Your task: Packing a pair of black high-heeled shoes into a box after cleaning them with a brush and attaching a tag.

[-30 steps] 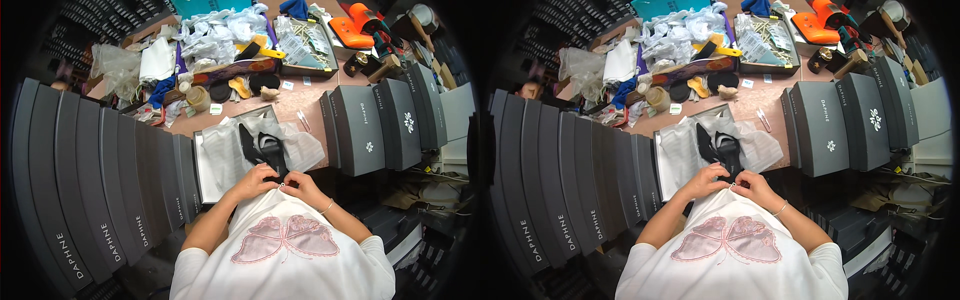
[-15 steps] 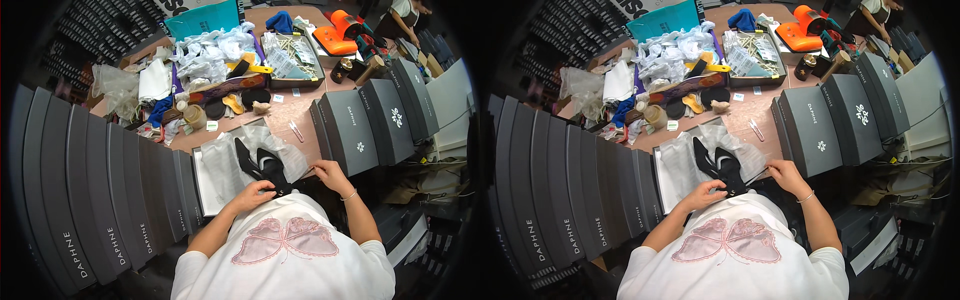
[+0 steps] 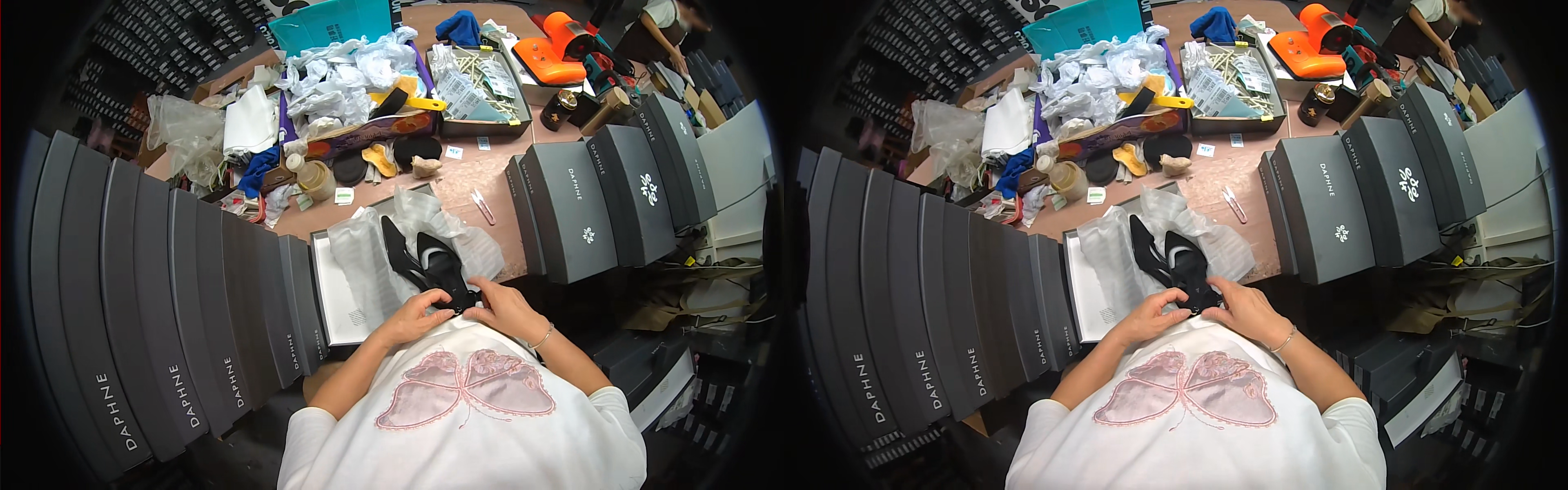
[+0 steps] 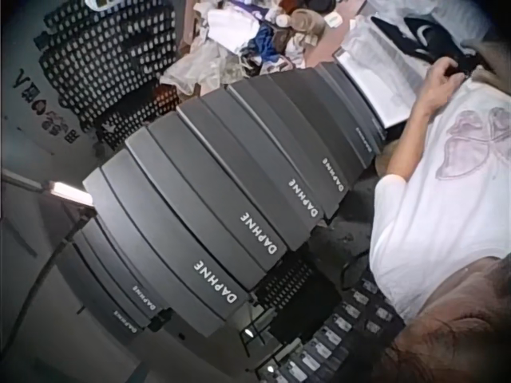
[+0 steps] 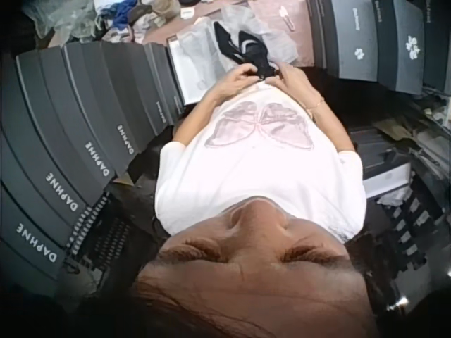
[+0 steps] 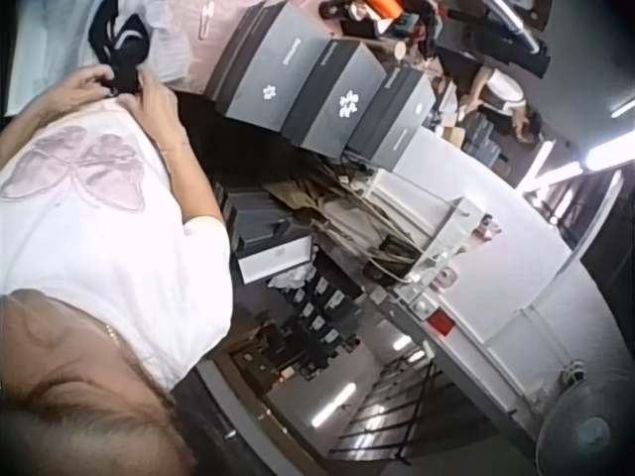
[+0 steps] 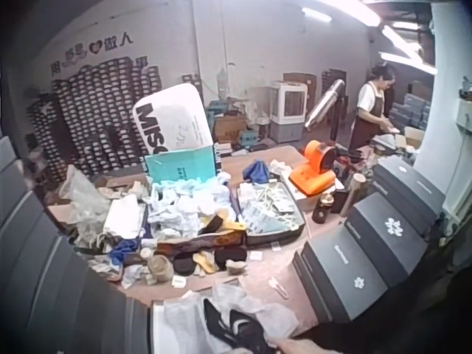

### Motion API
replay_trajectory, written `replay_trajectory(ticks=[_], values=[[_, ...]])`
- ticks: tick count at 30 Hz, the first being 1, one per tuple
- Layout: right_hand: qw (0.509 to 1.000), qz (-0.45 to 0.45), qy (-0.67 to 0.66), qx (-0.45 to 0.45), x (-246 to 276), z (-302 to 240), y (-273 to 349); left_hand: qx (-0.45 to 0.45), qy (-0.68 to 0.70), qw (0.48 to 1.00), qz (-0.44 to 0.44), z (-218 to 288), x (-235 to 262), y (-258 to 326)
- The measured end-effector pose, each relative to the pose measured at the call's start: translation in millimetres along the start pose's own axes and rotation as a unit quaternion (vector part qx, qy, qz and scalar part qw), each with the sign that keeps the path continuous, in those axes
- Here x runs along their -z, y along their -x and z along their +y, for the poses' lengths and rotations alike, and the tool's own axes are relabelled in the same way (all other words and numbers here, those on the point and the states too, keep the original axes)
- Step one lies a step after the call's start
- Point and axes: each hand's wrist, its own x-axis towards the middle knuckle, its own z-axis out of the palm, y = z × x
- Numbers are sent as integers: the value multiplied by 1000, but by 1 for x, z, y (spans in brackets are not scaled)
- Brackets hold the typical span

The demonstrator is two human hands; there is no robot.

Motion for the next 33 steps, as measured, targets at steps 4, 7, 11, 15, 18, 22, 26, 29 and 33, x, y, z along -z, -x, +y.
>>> replay_trajectory(ticks=[4, 7, 11, 15, 18, 22, 26, 29, 33], values=[[987, 72, 121, 75, -11, -2, 2, -70, -78, 992, 74, 10, -12, -7], [986, 84, 131, 67, -12, -6, 1, -158, -154, 963, 156, 0, -23, -11], [991, 100, 82, 39, -19, -5, 6, -179, -167, 955, 164, 5, -24, -16], [881, 3, -420, -218, -29, 11, 1, -187, -132, 964, 136, 3, -20, -19], [790, 81, -547, -266, -27, 4, 9, -211, -157, 956, 131, 5, -23, -25], [737, 181, -608, -235, -37, 12, 8, -186, -98, 969, 130, 9, -27, -35], [895, 100, -387, -197, -27, 18, 14, -138, -84, 987, 18, 7, -17, -41], [871, 42, -412, -265, -20, 16, 20, -145, -95, 985, -14, 12, -21, -34], [938, 86, -287, -174, -31, 29, 26, -135, -92, 985, 54, 5, -31, -36]])
